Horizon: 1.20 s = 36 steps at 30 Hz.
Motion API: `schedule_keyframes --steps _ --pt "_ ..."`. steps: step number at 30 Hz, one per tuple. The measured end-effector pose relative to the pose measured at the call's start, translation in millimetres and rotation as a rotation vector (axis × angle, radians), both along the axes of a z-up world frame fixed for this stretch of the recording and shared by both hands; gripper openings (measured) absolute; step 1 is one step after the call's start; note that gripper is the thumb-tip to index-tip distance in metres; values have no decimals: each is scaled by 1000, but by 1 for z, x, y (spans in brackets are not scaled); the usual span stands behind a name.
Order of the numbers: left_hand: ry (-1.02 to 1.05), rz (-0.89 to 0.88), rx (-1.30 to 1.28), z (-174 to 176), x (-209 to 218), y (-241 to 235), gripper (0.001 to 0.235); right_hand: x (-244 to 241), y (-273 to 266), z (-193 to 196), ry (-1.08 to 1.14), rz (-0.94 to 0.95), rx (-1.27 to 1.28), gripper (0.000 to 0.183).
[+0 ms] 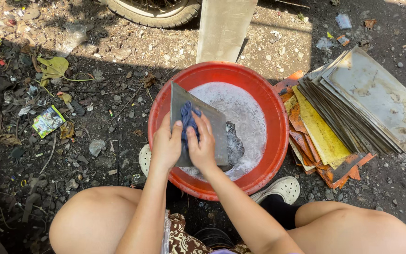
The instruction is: The person scrubs a rectangular metal sheet with a blue cloth in a red basin of soapy water, repeatedly dipping and wiping both sides. After finishing one sheet, they place it aside and pick up another sheet to continue the same cleaning process.
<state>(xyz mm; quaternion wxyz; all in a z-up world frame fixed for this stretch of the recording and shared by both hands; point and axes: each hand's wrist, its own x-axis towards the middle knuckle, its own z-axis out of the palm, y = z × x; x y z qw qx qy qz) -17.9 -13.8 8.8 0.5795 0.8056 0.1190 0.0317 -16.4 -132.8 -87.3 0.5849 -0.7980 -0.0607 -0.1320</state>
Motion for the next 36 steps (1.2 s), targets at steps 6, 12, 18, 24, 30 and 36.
schedule_keyframes --steps 6,12,18,24,30,36 --pt "28 -41 14 7 -3 1 51 85 -22 -55 153 -128 -78 37" --pt "82 -30 33 15 -1 0 50 84 -59 -94 205 -339 -212 27" --pt "137 -17 123 22 -2 -3 51 41 2 -25 72 -209 19 23" --pt "-25 -64 18 20 -5 -1 49 82 -19 -61 9 -200 -142 33" --pt "26 -21 -21 12 -5 0 51 84 -94 -163 256 -197 -354 38" --pt "8 48 1 11 -3 -4 47 13 -53 -108 189 -229 -278 37"
